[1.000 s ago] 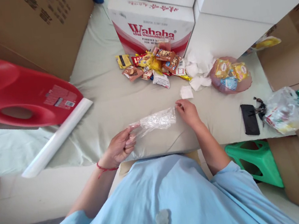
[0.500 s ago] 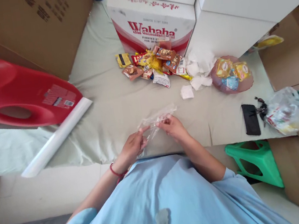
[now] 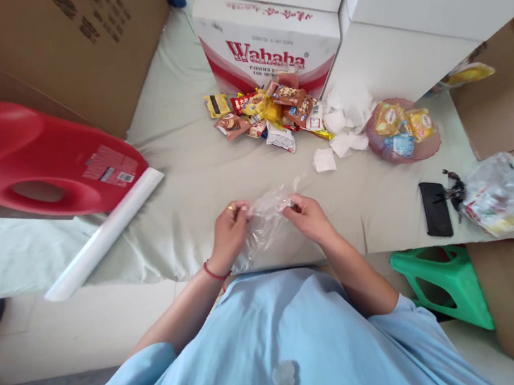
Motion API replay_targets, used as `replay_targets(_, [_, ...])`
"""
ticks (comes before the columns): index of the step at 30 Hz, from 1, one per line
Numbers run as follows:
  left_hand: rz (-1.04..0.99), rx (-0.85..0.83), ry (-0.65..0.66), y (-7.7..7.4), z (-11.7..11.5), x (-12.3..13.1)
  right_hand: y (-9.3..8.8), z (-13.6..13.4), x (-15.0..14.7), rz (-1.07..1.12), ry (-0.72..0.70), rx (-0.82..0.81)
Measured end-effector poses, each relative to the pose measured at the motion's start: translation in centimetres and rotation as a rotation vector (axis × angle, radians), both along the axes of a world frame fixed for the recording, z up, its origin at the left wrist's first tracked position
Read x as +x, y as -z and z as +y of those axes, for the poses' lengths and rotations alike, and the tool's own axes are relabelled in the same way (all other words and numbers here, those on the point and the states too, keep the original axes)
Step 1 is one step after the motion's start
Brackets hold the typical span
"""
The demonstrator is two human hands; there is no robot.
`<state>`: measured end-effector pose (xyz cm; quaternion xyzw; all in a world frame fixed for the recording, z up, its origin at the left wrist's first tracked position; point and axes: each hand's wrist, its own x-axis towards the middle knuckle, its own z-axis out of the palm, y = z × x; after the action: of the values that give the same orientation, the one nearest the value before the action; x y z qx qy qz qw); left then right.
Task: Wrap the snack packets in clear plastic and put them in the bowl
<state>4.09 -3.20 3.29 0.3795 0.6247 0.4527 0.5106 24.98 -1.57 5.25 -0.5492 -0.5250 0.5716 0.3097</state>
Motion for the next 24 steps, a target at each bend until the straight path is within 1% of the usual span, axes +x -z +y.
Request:
replay_targets(2, [-0.248, -0.071, -0.166, 0.3, 0.9, 0.3, 0.5, -0.7, 0.7, -0.003, 0.054, -0.034])
replay_targets(3, [-0.371, -0.126, -0.220, 0.5, 1.3, 0.4, 0.8, -1.2, 1.0, -0.007, 0.060, -0.056])
replay_targets(4, [-0.466, -0.183, -0.251, 0.6, 1.7, 0.4, 1.1, -1.7, 1.3, -0.014, 0.053, -0.076])
replay_targets(6, [-0.546, -0.265, -0.260, 0.8, 2.2, 0.6, 1.8, -2.8, 1.9, -0.043, 0.010, -0.094])
replay_targets(8, [-0.516, -0.275, -0.260, 0.9, 2.3, 0.9, 2.4, -3.7, 2.2, -0.122, -0.014, -0.044])
replay_targets(9, [-0.482, -0.252, -0.261, 0.9, 2.2, 1.2, 2.6, -4.0, 2.3, -0.181, -0.017, 0.011])
replay_targets(12, [-0.365, -0.139, -0.260, 0.9, 1.6, 1.8, 2.6, -4.1, 2.3, -0.326, -0.041, 0.248])
replay_targets(14, [-0.285, -0.082, -0.229, 0.9, 1.2, 2.1, 2.2, -3.8, 2.0, -0.326, -0.088, 0.377])
replay_targets(15, [-0.250, -0.065, -0.204, 0.9, 0.9, 2.1, 2.0, -3.6, 1.9, -0.302, -0.110, 0.414])
replay_targets(17, [-0.210, -0.050, -0.157, 0.9, 0.5, 2.0, 1.5, -3.1, 1.8, -0.238, -0.139, 0.436])
replay_targets(20, [-0.231, -0.069, -0.126, 0.8, -0.2, 1.6, 0.6, -2.2, 2.3, -0.136, -0.179, 0.429])
replay_targets(22, [-0.269, -0.099, -0.091, 0.7, -0.5, 1.2, -0.3, -1.6, 2.8, -0.068, -0.247, 0.413])
replay_targets(24, [-0.309, -0.132, -0.036, 0.7, -0.8, 0.7, -1.1, -1.0, 3.2, -0.003, -0.323, 0.347])
